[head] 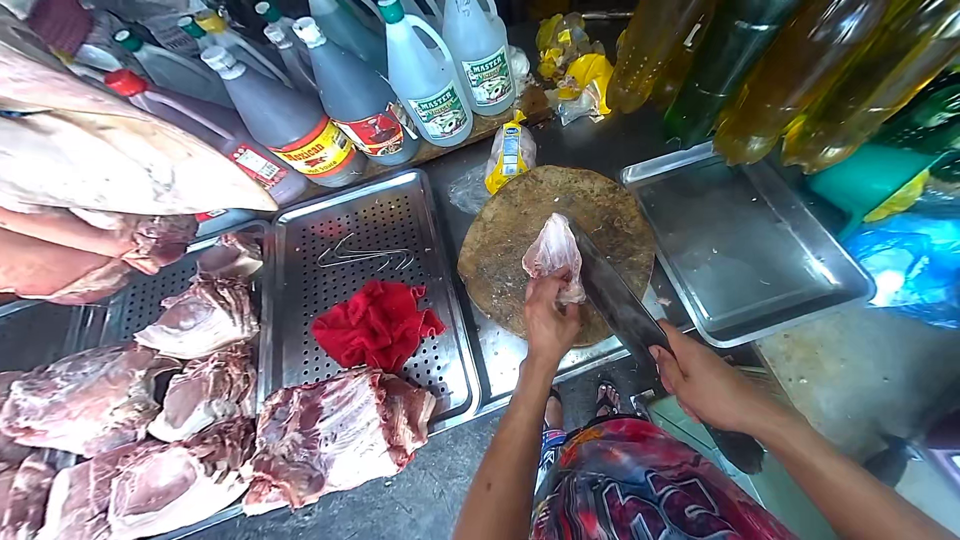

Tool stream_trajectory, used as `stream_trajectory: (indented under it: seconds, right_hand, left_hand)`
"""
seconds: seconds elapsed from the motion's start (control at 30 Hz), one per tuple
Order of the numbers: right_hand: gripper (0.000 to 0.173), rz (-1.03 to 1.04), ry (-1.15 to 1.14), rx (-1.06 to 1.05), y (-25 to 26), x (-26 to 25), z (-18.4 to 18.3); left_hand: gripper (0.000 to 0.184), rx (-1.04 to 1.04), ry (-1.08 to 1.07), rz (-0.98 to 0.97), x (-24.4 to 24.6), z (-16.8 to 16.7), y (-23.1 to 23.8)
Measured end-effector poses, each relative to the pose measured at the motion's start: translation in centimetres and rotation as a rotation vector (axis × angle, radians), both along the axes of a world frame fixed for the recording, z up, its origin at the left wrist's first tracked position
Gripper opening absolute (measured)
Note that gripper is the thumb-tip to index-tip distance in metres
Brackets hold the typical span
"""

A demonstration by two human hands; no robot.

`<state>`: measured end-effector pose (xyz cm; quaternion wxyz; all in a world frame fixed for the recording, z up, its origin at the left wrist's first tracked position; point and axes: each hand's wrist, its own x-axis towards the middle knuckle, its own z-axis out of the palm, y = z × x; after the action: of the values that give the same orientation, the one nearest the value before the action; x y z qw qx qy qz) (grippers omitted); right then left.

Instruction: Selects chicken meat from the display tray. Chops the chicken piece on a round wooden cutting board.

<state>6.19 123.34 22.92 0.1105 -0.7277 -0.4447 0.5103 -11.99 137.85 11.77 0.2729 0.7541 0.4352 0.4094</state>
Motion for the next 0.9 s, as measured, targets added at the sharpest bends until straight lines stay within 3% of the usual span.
stream_trajectory:
  seconds: [0.2, 0.43, 0.73, 0.9]
  right_hand:
    - [0.025, -0.017, 0.201, 0.024, 0.7, 2.8, -0.7]
    - [0.029, -0.062, 0.251, 0.085, 2.3, 0.7, -3.4]
    - [0.029, 0.081, 0.085, 0.028, -1.9, 1.5, -5.0]
    - [0.032, 0.196, 0.013, -0.022, -2.2, 1.9, -3.6]
  left_hand:
    - [0.024, -0.183, -0.119, -0.102, -2.0, 0.0, 1.6]
    - [0.03, -0.353, -0.236, -0.035, -3.2, 0.1, 2.6]
    - [0.031, -0.366, -0.288, 0.044, -3.4, -0.7, 1.1]
    - [0.033, -0.492, -0.307, -0.06, -5.0, 0.3, 2.4]
